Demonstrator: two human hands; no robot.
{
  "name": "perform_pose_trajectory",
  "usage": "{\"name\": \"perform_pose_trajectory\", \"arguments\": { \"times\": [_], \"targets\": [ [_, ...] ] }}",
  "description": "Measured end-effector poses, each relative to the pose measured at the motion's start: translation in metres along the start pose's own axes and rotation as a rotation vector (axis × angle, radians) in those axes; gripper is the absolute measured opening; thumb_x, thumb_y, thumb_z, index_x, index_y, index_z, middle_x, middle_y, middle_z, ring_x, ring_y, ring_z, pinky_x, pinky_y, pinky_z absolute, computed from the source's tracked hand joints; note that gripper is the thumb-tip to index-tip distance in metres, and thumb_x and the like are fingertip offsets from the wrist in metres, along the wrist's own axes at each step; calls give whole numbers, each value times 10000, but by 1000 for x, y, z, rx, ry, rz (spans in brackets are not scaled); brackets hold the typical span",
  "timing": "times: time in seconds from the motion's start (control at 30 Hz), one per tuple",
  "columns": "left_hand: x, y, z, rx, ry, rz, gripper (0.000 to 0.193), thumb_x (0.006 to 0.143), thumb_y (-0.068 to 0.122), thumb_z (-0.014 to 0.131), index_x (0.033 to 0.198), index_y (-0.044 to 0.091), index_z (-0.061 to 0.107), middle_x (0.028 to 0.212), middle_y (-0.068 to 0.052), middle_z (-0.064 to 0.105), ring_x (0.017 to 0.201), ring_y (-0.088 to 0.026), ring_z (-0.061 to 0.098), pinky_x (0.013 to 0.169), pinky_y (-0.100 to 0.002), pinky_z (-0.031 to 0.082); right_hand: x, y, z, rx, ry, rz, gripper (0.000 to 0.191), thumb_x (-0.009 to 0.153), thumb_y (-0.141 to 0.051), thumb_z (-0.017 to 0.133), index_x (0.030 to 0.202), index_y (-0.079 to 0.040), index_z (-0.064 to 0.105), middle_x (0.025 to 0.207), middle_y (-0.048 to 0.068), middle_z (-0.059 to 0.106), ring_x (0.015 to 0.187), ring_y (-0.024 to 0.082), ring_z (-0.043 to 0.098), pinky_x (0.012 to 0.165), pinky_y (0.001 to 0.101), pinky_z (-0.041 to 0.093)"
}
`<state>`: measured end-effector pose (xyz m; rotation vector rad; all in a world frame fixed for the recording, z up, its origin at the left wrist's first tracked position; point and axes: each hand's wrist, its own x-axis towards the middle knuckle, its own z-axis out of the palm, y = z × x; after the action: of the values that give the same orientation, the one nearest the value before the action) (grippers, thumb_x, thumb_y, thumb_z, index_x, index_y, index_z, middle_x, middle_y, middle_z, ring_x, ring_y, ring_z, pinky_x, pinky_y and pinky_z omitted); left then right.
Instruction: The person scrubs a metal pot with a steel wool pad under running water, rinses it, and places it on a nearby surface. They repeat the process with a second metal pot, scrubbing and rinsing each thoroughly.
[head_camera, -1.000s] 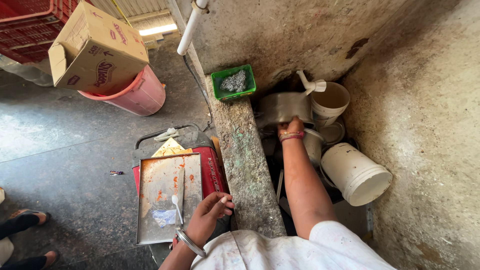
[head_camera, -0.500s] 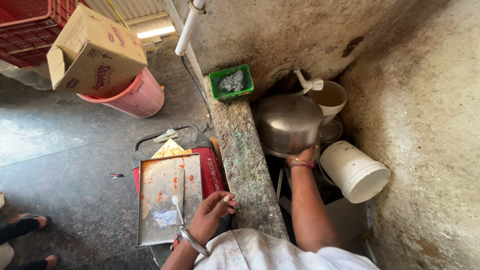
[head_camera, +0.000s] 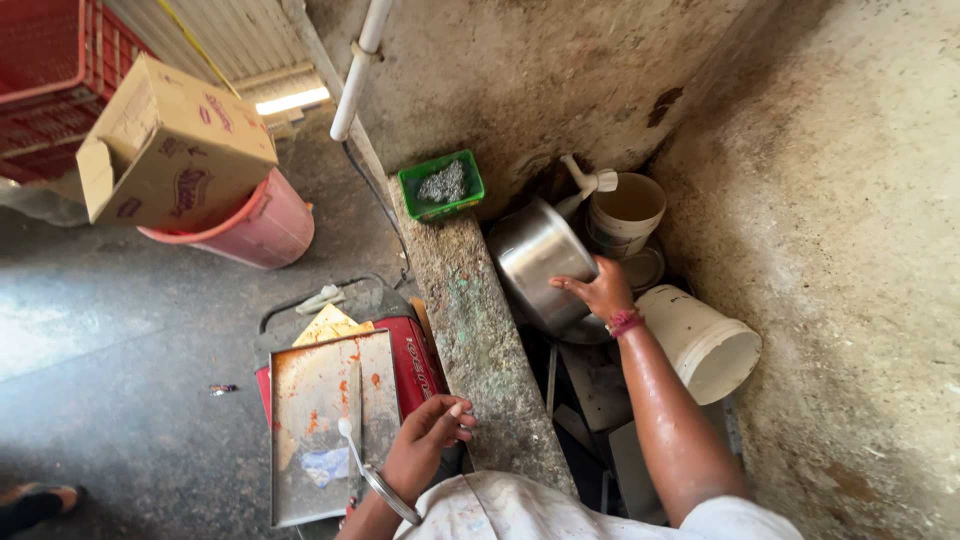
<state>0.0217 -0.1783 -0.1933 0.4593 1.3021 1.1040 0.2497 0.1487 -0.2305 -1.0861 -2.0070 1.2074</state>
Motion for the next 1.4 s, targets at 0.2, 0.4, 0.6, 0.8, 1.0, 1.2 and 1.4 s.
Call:
{"name": "perform_pose_trajectory", "arguments": {
  "times": [0.2, 0.4, 0.6, 0.8, 1.0, 1.2, 1.4],
  "targets": [
    [-10, 3, -17, 43, 96, -6, 287, 997, 255, 572, 1154, 52, 699, 971, -37, 768, 842, -106, 691, 772, -255, 488, 19, -17, 2, -374, -49, 1, 581, 684, -522, 905, 932, -23, 743, 823, 171, 743, 685, 306, 711, 652, 424, 549],
    [-21, -8, -21, -28, 170, -17, 294, 1010, 270, 573, 1160, 49, 695, 969, -40, 757, 842, -109, 677, 778, -258, 487, 4, -23, 13, -683, -40, 38, 644, 714, -608, 881, 767, -22, 621, 733, 179, 679, 689, 382, 662, 609, 474, 512],
    [-17, -13, -11, -36, 117, 7, 277, 1010, 248, 573, 1163, 43, 682, 978, -51, 753, 861, -120, 689, 790, -269, 517, -7, -11, 17, -735, -13, -193, 540, 673, -541, 853, 786, -61, 634, 767, 115, 696, 727, 348, 684, 576, 464, 521],
    [-10, 23, 8, 103, 89, 109, 281, 1020, 225, 583, 1174, 7, 673, 983, -74, 743, 887, -137, 687, 832, -302, 557, -24, -18, 20, -778, -40, -219, 430, 733, -499, 835, 797, -104, 678, 754, 38, 708, 790, 253, 692, 970, 493, 464],
    [28, 112, 48, 570, -3, 155, 314, 999, 269, 606, 1202, 40, 675, 1034, -87, 776, 903, -166, 746, 767, -317, 594, -50, -20, 30, -820, 112, 73, 357, 680, -448, 869, 782, -135, 730, 795, 15, 728, 1015, 270, 637, 1042, 774, 219],
    [153, 160, 97, 1006, -263, 675, 299, 975, 177, 610, 1237, 40, 653, 1097, -167, 746, 887, -314, 751, 797, -420, 591, -63, -5, 39, -606, 55, 58, 300, 771, -313, 908, 861, -95, 723, 904, 65, 711, 999, 315, 608, 857, 475, 533],
    [334, 132, 141, 1349, -29, 112, 322, 950, 263, 655, 1188, 46, 667, 1055, -169, 759, 924, -343, 737, 799, -450, 594, -66, -7, 46, -558, 21, 46, 281, 622, -157, 903, 848, -100, 745, 948, 55, 733, 1043, 294, 624, 938, 527, 519]
  ]
}}
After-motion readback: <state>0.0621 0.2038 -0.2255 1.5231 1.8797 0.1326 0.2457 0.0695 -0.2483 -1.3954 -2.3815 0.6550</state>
